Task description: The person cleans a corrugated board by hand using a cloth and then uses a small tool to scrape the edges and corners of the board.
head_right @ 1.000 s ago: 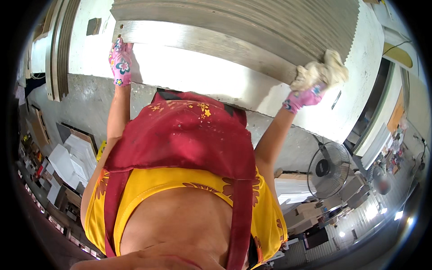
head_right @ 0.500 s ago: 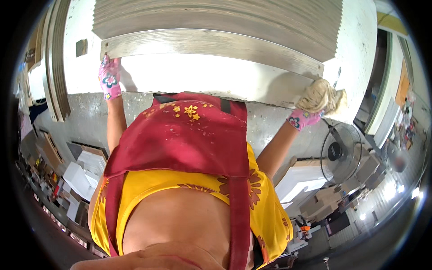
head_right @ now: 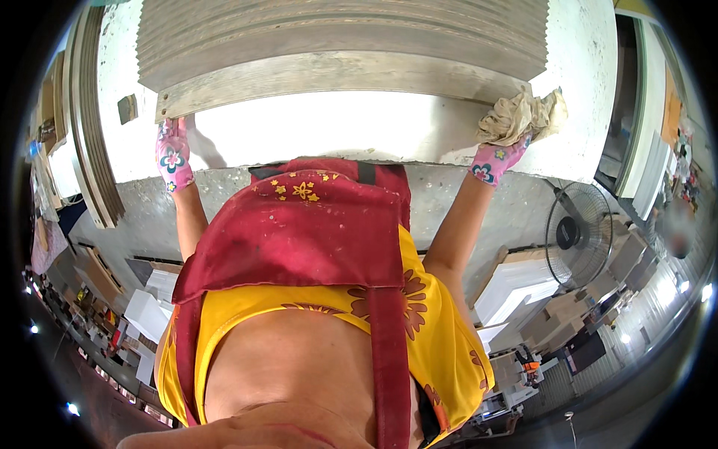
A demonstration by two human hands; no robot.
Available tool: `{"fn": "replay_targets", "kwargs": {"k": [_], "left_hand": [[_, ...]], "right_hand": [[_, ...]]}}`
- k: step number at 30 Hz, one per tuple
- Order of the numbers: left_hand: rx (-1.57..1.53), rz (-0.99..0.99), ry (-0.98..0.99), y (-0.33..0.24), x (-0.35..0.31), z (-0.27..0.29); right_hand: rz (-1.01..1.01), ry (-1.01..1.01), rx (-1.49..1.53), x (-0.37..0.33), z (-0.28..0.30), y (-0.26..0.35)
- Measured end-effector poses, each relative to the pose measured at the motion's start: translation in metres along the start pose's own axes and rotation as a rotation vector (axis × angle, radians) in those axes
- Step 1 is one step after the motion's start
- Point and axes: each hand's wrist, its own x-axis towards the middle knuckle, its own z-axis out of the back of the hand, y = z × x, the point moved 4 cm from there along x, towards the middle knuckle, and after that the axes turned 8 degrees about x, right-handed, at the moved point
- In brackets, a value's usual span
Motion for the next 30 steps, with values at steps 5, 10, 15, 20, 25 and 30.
{"fn": "replay_targets", "kwargs": {"k": [5, 10, 15, 20, 25, 30], "left_hand": [[-0.002, -0.033, 0.086, -0.003, 0.007, 0.011], [-0.074, 0.019, 0.031, -0.027, -0.024, -0.041], [-0.096, 0.076, 0.008, -0.028, -0.032, -0.054], [-0.308, -0.052, 0.462, -0.021, -0.034, -0.055], [-0.026, 0.033, 0.304, -0.02, -0.073, -0.101], [-0.123, -0.045, 0.506, 0.002, -0.09, -0.108]], "right_hand": [[0.128, -0.028, -0.174, -0.009, -0.014, 0.011], [0.166, 0.008, -0.166, -0.002, -0.017, 0.018], [0.126, -0.047, -0.082, 0.0, -0.034, 0.022], [0.441, 0.145, -0.8, 0.017, -0.027, 0.016], [0.623, -0.073, -1.522, 0.003, -0.046, 0.051], [0.713, -0.264, -1.166, 0.026, 0.004, 0.138]]}}
